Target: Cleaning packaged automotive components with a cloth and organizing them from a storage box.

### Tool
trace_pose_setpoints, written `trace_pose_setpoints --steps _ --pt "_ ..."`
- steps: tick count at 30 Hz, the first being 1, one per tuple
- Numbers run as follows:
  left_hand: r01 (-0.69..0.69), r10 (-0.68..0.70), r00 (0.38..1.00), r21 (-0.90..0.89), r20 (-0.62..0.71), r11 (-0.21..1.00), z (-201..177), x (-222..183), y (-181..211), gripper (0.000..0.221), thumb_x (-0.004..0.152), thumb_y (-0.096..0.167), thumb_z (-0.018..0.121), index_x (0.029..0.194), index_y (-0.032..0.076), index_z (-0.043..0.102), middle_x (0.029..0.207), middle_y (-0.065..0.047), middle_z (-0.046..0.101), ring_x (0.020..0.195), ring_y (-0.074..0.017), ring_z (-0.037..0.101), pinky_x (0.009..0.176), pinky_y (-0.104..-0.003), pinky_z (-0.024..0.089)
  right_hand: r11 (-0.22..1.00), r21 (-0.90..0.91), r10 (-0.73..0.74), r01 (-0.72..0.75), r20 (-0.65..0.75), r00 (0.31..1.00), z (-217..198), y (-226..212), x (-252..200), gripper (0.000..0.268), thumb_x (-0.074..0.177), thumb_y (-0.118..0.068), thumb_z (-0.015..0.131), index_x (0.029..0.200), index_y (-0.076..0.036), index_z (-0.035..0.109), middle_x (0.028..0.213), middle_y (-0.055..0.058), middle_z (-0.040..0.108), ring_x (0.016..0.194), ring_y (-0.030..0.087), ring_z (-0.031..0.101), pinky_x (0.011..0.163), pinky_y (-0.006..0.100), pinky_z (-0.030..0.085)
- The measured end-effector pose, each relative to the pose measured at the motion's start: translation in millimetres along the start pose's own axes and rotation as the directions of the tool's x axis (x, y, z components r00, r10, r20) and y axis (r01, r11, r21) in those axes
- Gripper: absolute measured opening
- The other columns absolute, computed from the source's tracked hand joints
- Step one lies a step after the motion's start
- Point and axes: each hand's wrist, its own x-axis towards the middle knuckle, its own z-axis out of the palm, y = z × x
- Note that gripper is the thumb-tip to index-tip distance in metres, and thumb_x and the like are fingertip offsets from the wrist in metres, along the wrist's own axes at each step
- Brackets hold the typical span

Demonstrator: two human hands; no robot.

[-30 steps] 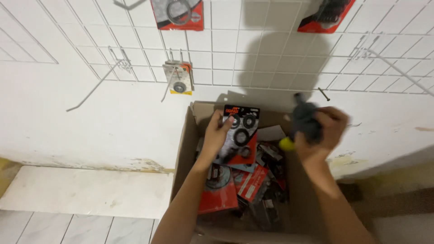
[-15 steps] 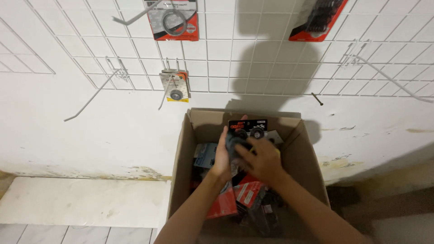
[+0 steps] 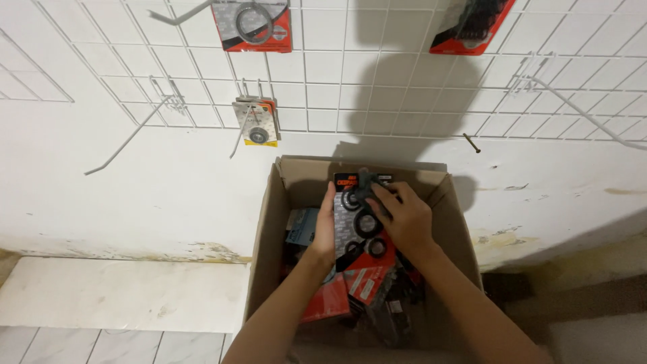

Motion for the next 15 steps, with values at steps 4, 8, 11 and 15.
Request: trace_pose_setpoints --steps 4,8,11,15 --pt "-0.055 0.072 0.993 0.173 -0.092 0.983 18 -11 13 0.08 0.084 0.061 0.073 0.139 0.003 0.061 0.136 -0.02 0.063 0.118 -0.0282 0.062 0.102 -0.038 0.049 0.716 0.356 0.285 -0.601 0.636 0.717 -28 -52 15 0.04 0.096 -0.046 0.063 0.103 -0.008 0.069 0.082 0.017 0.075 0.08 0.037 0.073 0.077 0.05 0.059" --pt "0.02 -0.024 0.993 0.033 0.113 0.999 98 -62 14 0.09 0.086 0.063 0.067 0.147 0.002 0.042 0.149 -0.024 0.042 0.131 -0.035 0.046 0.107 -0.044 0.04 0.913 0.067 -0.401 0.403 -0.048 0.915 6 -6 -15 0.021 0.094 -0.022 0.073 0.113 -0.013 0.077 0.089 0.014 0.066 0.068 0.026 0.064 0.059 0.038 0.055" --pt "-0.157 0.154 0.987 0.297 0.034 0.942 58 -46 5 0.072 0.09 0.059 0.059 0.138 0.007 0.045 0.138 -0.011 0.048 0.12 -0.0244 0.045 0.102 -0.038 0.037 0.968 -0.083 -0.237 0.236 -0.006 0.971 3 8 -1 0.025 0.095 -0.026 0.072 0.117 -0.013 0.074 0.094 0.011 0.064 0.072 0.025 0.063 0.061 0.038 0.055" --pt "0.264 -0.167 0.959 -0.499 0.231 0.825 -138 103 -13 0.084 0.101 0.055 0.059 0.156 -0.003 0.033 0.162 -0.023 0.026 0.149 -0.0339 0.027 0.123 -0.047 0.018 0.927 0.249 -0.304 0.28 0.061 0.951 -6 -41 -10 0.025 0.091 -0.025 0.07 0.11 -0.009 0.067 0.088 0.016 0.061 0.076 0.036 0.064 0.064 0.048 0.055"
